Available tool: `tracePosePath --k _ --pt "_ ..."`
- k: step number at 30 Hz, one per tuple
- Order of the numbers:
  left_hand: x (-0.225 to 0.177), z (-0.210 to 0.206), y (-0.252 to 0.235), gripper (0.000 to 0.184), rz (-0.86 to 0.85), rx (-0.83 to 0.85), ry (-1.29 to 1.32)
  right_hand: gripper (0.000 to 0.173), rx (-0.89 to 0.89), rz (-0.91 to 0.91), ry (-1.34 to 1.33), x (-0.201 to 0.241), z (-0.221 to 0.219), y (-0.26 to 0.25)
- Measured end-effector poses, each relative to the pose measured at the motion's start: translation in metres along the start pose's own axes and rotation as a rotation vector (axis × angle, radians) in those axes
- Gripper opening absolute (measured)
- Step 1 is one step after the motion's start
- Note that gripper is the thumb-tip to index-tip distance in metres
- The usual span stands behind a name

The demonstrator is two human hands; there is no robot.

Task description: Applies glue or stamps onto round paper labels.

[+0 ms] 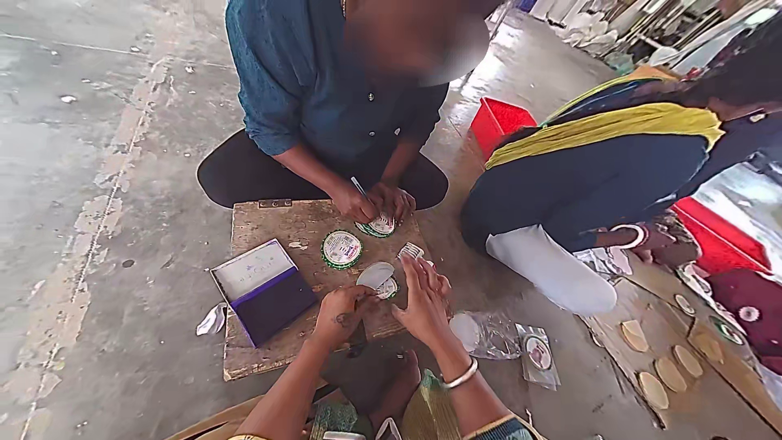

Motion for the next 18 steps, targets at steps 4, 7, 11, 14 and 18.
tracePosePath --k 4,7,11,14,18 --pt "0.003 -0.001 0.001 0.030 -0.074 -0.005 0.030 0.090 0.227 0.080 -0.140 -0.001 -0.006 -0.038" --pt "0.011 0.002 0.009 0.035 -0.282 -0.235 0.220 0.060 0.180 0.092 -0.203 -0.001 0.009 -0.034" --pt "-0.011 0.013 0.030 0.041 -0.070 -0.595 0.672 0.014 -0.194 0.275 -0.235 0.007 0.038 0.003" --pt "-0.051 0.008 0.052 0.042 0.324 -0.407 1.033 0.013 -0.429 0.362 -0.232 0.016 0.051 0.038" --pt "-0.084 -0.013 0.080 0.024 0.480 -0.312 1.271 0.014 -0.529 0.329 -0.310 0.023 0.045 0.077"
Point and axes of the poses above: each hand's wrist, its own y-axis away from the middle knuckle, its own z-axis out of the back of the hand, x = y × z, the point moved 4 cm from there along -y, towards the middle knuckle, and after that the axes turned 3 degrees about y, right-handed, at the moved point
